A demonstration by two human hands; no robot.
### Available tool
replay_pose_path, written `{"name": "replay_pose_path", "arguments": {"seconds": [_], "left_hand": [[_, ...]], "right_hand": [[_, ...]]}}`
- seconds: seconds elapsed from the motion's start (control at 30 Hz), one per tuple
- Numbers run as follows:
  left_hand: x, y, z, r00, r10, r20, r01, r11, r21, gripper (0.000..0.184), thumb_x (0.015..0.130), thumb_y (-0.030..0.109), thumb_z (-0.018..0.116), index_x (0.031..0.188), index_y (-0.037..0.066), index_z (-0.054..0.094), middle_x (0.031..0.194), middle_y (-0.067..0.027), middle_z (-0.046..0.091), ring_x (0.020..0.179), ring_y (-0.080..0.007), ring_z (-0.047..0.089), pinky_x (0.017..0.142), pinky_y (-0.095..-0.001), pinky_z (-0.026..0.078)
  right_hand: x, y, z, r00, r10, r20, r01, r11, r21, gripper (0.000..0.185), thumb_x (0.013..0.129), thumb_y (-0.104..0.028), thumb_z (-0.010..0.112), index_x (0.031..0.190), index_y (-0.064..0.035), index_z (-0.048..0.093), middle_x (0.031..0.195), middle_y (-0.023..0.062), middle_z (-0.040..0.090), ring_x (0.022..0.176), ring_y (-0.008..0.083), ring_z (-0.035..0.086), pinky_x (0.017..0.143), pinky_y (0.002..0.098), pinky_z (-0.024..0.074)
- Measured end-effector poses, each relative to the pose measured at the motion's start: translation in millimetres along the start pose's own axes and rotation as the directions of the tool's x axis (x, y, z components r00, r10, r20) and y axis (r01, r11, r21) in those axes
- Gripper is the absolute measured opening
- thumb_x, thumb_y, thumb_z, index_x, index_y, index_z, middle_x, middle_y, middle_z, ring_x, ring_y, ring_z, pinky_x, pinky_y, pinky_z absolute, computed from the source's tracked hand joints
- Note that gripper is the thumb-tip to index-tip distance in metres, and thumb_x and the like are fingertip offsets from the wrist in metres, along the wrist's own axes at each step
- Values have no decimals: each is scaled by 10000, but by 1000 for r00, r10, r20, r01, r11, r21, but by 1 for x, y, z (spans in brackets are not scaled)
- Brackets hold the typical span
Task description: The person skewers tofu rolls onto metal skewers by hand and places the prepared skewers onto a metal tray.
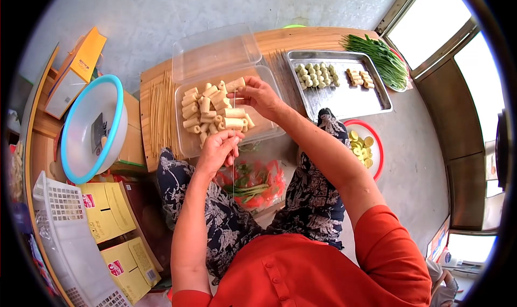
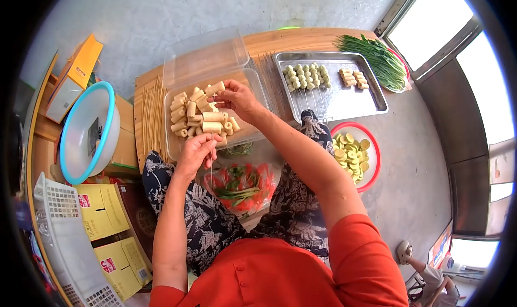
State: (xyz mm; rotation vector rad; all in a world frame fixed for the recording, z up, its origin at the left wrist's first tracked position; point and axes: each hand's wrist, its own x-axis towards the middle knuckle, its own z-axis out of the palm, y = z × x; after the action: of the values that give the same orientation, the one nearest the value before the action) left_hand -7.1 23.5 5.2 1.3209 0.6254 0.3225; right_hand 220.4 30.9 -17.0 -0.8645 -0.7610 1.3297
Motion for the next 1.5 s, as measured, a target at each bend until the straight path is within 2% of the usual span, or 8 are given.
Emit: {"name": "replay_pose_path", "arguments": {"seconds": [0.17,0.33,0.47,0.53,0.67,0.93,1.03,1.5], "left_hand": [[-1,1,0,1000,4,4,-4,1000,-9,215,953,184,539,1060,16,618,644,-3,560,451,-35,477,411,-157,374],[-1,1,-1,1000,6,3,-5,1000,-25,221,955,177,538,1072,6,613,638,-3,556,450,-37,474,411,-156,379],[-2,2,0,1000,4,8,-3,1000,-27,219,957,167,533,1080,2,608,641,-3,556,451,-37,471,410,-158,379],[-2,2,-1,1000,2,12,-2,999,-33,220,956,167,534,1082,1,606,642,-3,556,451,-37,471,410,-158,380],[-2,1,-1,1000,7,16,-6,999,-37,212,959,164,523,1063,2,611,644,-5,560,452,-36,478,411,-156,372],[-1,-2,-1,1000,4,-4,-4,1000,-9,206,959,161,520,1059,9,616,644,-5,560,448,-37,476,408,-158,369],[-1,-2,-1,1000,2,-13,-2,1000,1,205,960,162,517,1056,13,618,644,-3,557,447,-35,475,406,-159,366],[1,-4,-2,999,-7,-37,7,1000,6,211,957,162,517,1063,6,613,640,-5,557,441,-38,470,400,-162,359]], "right_hand": [[-1,-2,3,1000,2,-8,-2,1000,-28,236,946,-146,531,1150,-38,486,1160,125,593,1091,259,602,896,386,484],[-5,-6,9,1000,0,-12,1,992,126,208,959,-185,515,1133,-75,485,1162,126,593,1107,284,594,902,392,476],[-5,-6,9,1000,-12,12,10,990,140,207,968,-194,489,1144,-86,487,1188,135,585,1113,285,590,914,387,473],[-6,-6,8,998,-37,55,30,990,135,217,972,-182,456,1161,-81,485,1204,144,582,1115,284,588,922,387,471],[-5,-7,10,998,-38,47,30,988,151,201,961,-207,479,1111,-77,512,1150,121,612,1071,262,614,893,364,498],[-7,-9,13,999,22,33,-25,996,89,200,935,-135,495,1112,-44,516,1124,128,612,1063,239,620,874,337,500],[-8,-9,14,999,33,40,-35,999,36,247,945,-112,456,1163,-6,502,1158,152,596,1094,272,600,923,378,485],[-10,-3,14,997,55,53,-60,994,94,224,941,-104,468,1127,11,519,1123,162,605,1077,277,607,936,386,489]]}}
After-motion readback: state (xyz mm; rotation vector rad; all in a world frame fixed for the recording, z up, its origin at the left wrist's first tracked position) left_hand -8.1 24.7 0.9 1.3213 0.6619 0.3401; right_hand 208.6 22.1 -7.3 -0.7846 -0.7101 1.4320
